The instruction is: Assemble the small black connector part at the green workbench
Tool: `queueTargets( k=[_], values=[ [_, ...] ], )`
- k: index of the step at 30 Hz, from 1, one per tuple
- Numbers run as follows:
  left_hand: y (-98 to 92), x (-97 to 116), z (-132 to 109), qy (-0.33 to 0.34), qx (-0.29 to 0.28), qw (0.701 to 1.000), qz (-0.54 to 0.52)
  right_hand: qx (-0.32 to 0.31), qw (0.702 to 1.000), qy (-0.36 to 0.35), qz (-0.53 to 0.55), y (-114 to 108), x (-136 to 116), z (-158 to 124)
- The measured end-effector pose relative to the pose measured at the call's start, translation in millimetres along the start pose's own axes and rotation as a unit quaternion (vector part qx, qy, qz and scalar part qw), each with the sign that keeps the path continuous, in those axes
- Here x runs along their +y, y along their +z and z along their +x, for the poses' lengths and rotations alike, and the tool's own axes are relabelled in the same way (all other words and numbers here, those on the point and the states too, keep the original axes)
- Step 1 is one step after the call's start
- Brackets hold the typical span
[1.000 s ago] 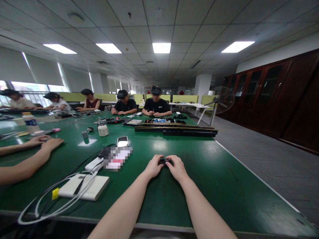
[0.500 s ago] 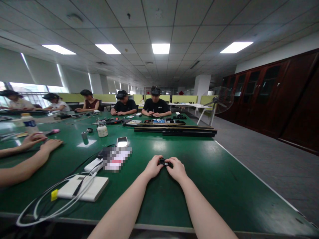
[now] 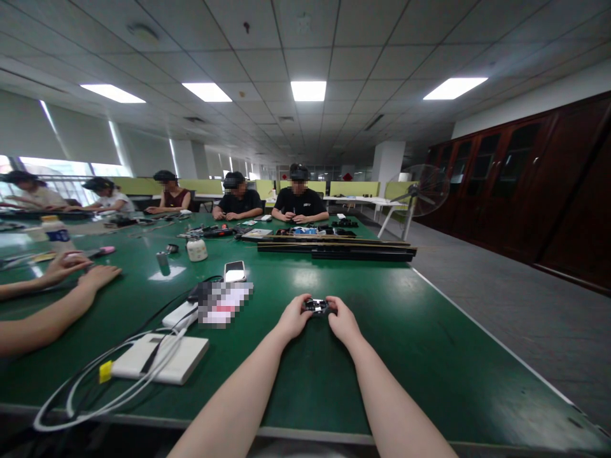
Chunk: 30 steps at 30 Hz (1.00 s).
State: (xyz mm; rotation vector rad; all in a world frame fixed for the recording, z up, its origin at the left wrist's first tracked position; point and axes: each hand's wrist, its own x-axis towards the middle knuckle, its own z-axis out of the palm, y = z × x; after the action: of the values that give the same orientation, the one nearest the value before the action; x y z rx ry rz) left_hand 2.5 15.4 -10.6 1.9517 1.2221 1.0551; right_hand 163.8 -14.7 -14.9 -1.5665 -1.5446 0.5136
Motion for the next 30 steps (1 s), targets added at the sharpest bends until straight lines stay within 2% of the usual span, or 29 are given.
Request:
queueTargets(
  k=[5, 11, 20, 30],
  values=[
    [0.7, -1.1, 0.3, 0.008, -0.014, 0.999, -0.036, 0.005, 1.000, 0.002, 0.026, 0.4, -0.5, 0.4],
    [1.5, -2.4, 0.8, 0.005, -0.006, 1.000, -0.029, 0.008, 0.999, 0.012, 0.041, -1.2, -5.3, -2.0],
    [-0.3, 1.2, -0.2, 0.002, -0.009, 1.000, -0.019, -0.005, 0.998, -0.006, 0.062, -1.0, -4.9, -1.0],
    [-0.3, 1.1, -1.5, 0.021, -0.010, 0.999, -0.042, 0.012, 0.997, -0.027, 0.069, 1.0, -3.2, -0.1]
  ],
)
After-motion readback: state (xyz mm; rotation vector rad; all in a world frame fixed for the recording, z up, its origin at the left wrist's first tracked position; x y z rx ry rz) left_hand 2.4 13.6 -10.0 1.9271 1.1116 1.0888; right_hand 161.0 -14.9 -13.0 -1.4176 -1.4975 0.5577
